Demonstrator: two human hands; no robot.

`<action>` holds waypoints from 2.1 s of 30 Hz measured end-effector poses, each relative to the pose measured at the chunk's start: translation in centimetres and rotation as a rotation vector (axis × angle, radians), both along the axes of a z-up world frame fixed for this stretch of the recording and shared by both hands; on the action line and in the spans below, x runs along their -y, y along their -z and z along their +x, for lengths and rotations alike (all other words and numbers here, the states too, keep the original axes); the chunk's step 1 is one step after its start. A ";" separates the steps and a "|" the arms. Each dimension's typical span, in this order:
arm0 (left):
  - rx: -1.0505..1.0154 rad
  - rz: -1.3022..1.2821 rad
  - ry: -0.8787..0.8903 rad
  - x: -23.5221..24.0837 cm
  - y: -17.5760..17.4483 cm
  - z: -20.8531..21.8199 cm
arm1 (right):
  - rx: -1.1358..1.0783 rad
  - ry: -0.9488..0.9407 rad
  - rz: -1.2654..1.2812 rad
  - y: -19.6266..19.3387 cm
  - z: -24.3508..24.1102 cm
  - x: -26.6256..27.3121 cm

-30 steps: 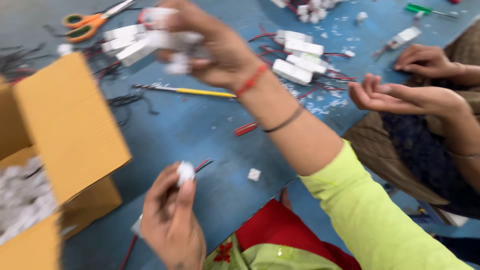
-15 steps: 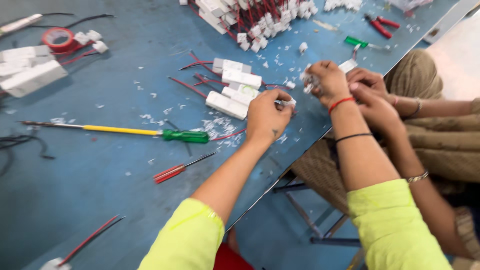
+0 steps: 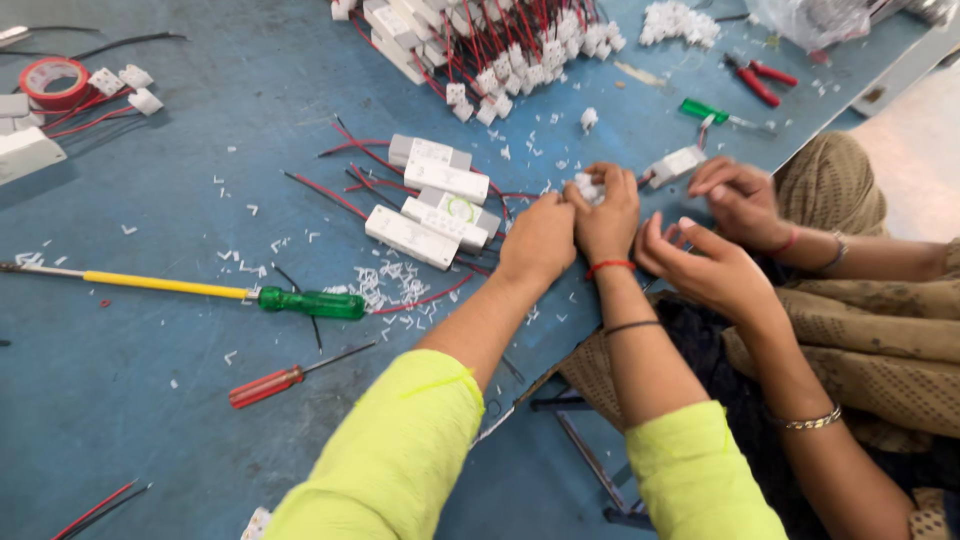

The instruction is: The person uses a red-handled screwdriver to tighten screws on small white plastic electrical connectors attached to red and black wires. They repeatedly pick up connectors from a cardboard box, secure the wires, and place the finished units on the blue workbench.

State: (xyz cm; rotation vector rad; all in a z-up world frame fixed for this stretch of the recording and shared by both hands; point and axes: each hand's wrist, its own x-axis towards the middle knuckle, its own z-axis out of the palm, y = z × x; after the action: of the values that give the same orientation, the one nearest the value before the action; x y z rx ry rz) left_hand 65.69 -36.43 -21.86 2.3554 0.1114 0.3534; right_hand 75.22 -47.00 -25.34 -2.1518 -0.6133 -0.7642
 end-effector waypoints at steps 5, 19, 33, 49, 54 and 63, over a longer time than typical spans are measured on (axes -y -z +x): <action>0.102 -0.097 0.133 -2.7 -3.9 -3.7 | 0.036 -0.074 0.006 0.1 0.2 0.8; 0.482 -0.277 -0.756 -14.6 -4.1 -47.9 | 0.015 -0.480 0.181 -4.7 -23.9 -1.8; 0.451 -0.052 -0.990 -9.8 -2.9 -57.0 | -0.327 -0.850 -0.020 -4.4 -37.4 -7.6; 0.298 0.395 -0.731 -15.6 -0.8 -46.7 | -0.168 -1.036 -0.303 -6.2 -38.5 -9.2; 0.333 0.242 -0.522 -14.8 -0.8 -47.3 | -0.145 -0.985 -0.291 -6.1 -39.0 -9.9; 0.232 0.146 -0.489 -12.3 -1.0 -45.8 | -0.325 -0.792 -0.020 -3.7 -38.3 -9.0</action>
State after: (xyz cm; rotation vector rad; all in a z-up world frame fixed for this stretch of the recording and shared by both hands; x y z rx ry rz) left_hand 19.86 -24.14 -20.91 2.3896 0.5708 0.8930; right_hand 36.88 -38.04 -21.66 -1.7609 -1.1784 0.0205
